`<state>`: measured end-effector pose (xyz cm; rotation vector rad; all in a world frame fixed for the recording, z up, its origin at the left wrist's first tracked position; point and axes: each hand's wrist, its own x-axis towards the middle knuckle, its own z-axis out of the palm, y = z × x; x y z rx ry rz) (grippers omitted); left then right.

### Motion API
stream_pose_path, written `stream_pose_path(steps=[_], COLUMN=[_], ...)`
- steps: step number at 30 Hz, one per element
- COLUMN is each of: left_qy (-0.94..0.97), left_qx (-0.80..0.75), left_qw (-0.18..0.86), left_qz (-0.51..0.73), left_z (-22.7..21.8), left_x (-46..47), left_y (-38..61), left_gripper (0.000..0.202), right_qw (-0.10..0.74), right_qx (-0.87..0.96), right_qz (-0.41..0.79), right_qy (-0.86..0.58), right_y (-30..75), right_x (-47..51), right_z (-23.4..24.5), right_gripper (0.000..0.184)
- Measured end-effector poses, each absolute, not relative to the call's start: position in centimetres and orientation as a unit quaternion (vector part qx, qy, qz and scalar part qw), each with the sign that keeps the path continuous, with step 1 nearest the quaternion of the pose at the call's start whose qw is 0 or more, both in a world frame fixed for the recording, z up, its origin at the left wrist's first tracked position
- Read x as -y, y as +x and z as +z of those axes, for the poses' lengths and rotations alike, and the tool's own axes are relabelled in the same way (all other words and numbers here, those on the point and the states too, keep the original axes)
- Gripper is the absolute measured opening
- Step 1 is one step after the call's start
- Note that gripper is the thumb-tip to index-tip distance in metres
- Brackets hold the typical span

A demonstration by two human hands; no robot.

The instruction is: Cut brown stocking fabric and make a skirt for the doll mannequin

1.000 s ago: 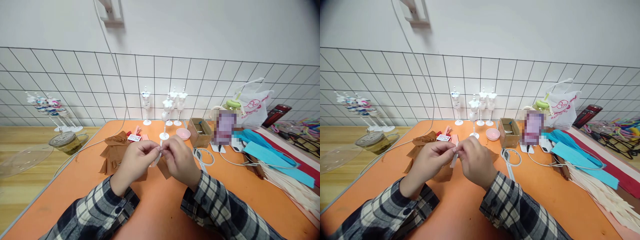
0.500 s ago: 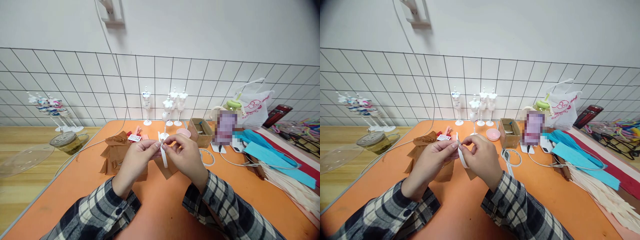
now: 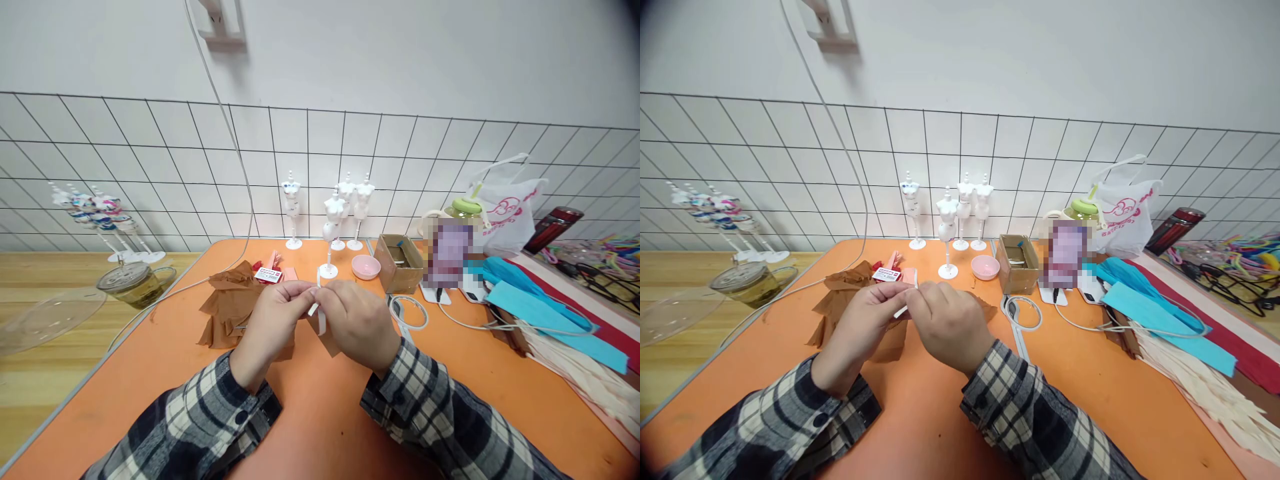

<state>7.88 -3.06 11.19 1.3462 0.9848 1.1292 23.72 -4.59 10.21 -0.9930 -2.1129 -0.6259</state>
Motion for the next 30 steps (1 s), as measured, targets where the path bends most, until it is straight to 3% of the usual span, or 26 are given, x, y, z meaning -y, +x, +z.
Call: stream_pose_path(steps=[6, 11, 15, 19, 24, 28, 30], left_qy=[0.539, 0.508, 0.514, 0.546, 0.570, 0.536, 0.512], left_qx=[-0.400, -0.398, -0.375, -0.411, -0.411, -0.397, -0.387], left_qw=[0.572, 0.587, 0.599, 0.547, 0.525, 0.561, 0.588], left_qz=[0.471, 0.490, 0.485, 0.482, 0.480, 0.491, 0.493], left_z=[12.4, 12.8, 12.9, 12.9, 12.7, 12.5, 12.5], left_x=[3.5, 3.6, 3.7, 3.7, 3.7, 3.7, 3.6], left_y=[7.8, 7.5, 7.4, 7.4, 7.5, 7.7, 7.8], left_gripper=[0.027, 0.029, 0.031, 0.033, 0.027, 0.023, 0.024], right_qw=[0.480, 0.507, 0.493, 0.499, 0.514, 0.500, 0.492], right_qx=[0.768, 0.722, 0.711, 0.705, 0.743, 0.799, 0.805], right_qz=[-0.093, 0.068, 0.162, 0.213, 0.091, -0.081, -0.104], right_qy=[-0.414, -0.466, -0.474, -0.456, -0.419, -0.323, -0.316], right_y=[23.7, 23.6, 23.7, 23.7, 23.8, 24.1, 24.1], right_x=[4.8, 4.9, 4.6, 4.2, 4.5, 5.1, 5.1], right_z=[10.5, 11.0, 11.8, 12.0, 11.4, 10.8, 10.5], right_gripper=[0.009, 0.035, 0.011, 0.007, 0.006, 0.018, 0.020])
